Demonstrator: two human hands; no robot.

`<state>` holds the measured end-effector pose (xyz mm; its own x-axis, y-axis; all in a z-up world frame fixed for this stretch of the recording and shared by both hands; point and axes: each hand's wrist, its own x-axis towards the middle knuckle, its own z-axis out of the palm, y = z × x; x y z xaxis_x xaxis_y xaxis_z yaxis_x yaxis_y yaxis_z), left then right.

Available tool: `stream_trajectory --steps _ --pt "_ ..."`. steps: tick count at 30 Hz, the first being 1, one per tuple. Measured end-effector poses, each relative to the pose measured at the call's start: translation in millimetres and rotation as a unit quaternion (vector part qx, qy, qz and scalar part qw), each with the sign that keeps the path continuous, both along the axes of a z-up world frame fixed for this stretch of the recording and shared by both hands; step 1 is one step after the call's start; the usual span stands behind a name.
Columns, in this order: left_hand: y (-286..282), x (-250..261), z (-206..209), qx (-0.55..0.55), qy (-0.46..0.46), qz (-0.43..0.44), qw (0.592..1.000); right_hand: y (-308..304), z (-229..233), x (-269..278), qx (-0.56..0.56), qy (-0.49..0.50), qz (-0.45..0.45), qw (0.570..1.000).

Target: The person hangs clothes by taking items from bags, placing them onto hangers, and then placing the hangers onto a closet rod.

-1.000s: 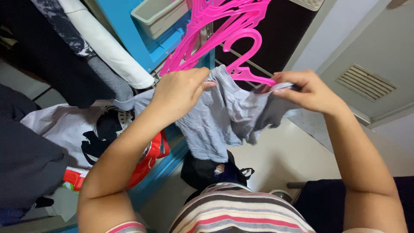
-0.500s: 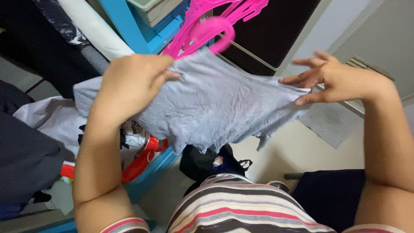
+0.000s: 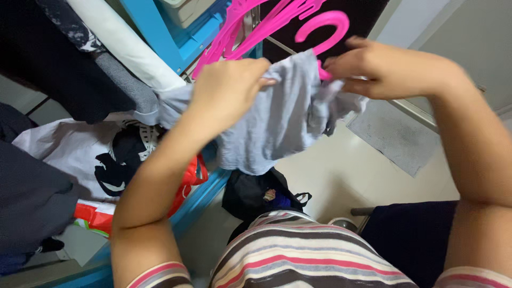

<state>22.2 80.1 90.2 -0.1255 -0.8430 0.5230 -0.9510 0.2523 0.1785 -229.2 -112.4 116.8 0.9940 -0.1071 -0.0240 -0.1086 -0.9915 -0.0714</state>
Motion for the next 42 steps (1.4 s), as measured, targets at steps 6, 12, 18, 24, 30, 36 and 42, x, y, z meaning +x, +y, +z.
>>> stream_trajectory --steps 6,12,18,24,30,36,42 --pt "-5 10 1 -0.004 0.030 -0.006 1.000 -8 0 4 0.266 -0.101 0.022 0.958" --pt "26 73 11 -0.144 0.109 0.019 0.983 -47 -19 -50 0.360 -0.239 -0.064 0.900" --pt "28 85 14 -0.141 0.060 -0.021 0.988 -55 -20 -70 0.372 -0.292 -0.115 0.874" --pt "11 66 22 0.010 0.329 -0.160 0.931 -44 -10 -57 0.353 -0.295 -0.086 0.883" --pt "9 41 27 -0.016 0.157 -0.079 0.984 -78 -22 -81 0.313 -0.231 -0.067 0.919" --pt "7 43 21 -0.128 0.046 -0.058 0.989 -93 -14 -100 0.357 -0.250 -0.062 0.898" --pt "11 59 16 -0.152 0.119 -0.016 0.981 -65 -39 -119 0.336 -0.326 -0.143 0.872"
